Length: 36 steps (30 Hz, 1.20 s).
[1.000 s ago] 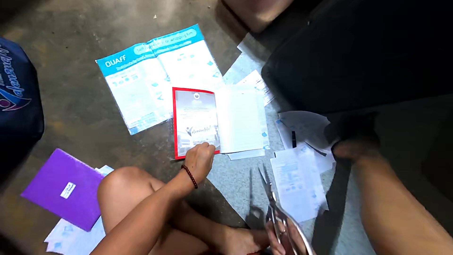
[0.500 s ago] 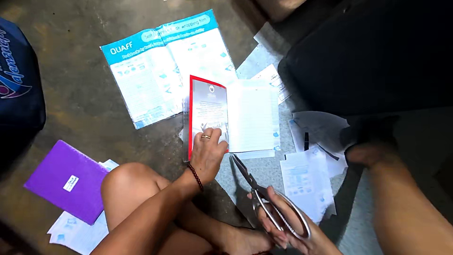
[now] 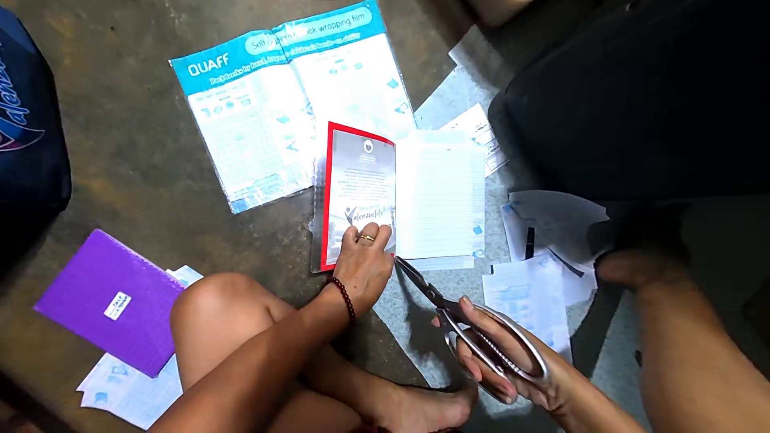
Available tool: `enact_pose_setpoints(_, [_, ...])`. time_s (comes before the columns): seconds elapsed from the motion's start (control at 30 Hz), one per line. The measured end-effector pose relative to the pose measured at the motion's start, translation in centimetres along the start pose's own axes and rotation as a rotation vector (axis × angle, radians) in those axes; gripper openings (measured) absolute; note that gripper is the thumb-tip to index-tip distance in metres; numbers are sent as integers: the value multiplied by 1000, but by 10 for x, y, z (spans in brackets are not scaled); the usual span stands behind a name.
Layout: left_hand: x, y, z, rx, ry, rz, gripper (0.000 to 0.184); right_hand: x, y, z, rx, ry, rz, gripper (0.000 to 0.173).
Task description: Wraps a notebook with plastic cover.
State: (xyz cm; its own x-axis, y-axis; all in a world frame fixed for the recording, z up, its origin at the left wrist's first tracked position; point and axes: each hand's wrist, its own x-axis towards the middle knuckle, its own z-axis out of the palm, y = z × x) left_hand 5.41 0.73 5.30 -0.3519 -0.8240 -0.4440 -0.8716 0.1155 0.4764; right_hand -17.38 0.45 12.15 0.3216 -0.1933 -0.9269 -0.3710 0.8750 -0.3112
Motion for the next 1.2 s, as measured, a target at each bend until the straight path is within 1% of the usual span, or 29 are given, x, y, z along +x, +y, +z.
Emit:
enact_pose_setpoints(0.1, [1,1,-1,11,-29,-10,34,2,-1,-1,0,2,15,50])
enact_pose_setpoints(0.37, [2,1,-1,31,-43,-13,35,2,-6,-5,-50,7,25,50])
enact_pose_setpoints(0.6, [1,0,2,24,-12,-5,34,2,-10,-9,-90,-3,39,48])
enact_pose_setpoints(0.8, [1,1,1,41,-23,-9,34,2,-13,-12,-93,-9,49,47])
enact_pose_setpoints(1.0, [1,0,3,40,-3,-8,34,1,-9,-11,-112,15,7,41])
enact_pose_setpoints(1.07, [2,-1,3,47,-10,-6,34,-2,-5,-12,-162,1,-5,43])
enact_pose_setpoints(1.13, [2,-2,4,39,-22,-2,35,-9,2,-13,-213,-19,2,50])
enact_pose_setpoints(1.2, [2,-2,4,37,-33,5,37,-15,14,-14,-236,4,-7,57])
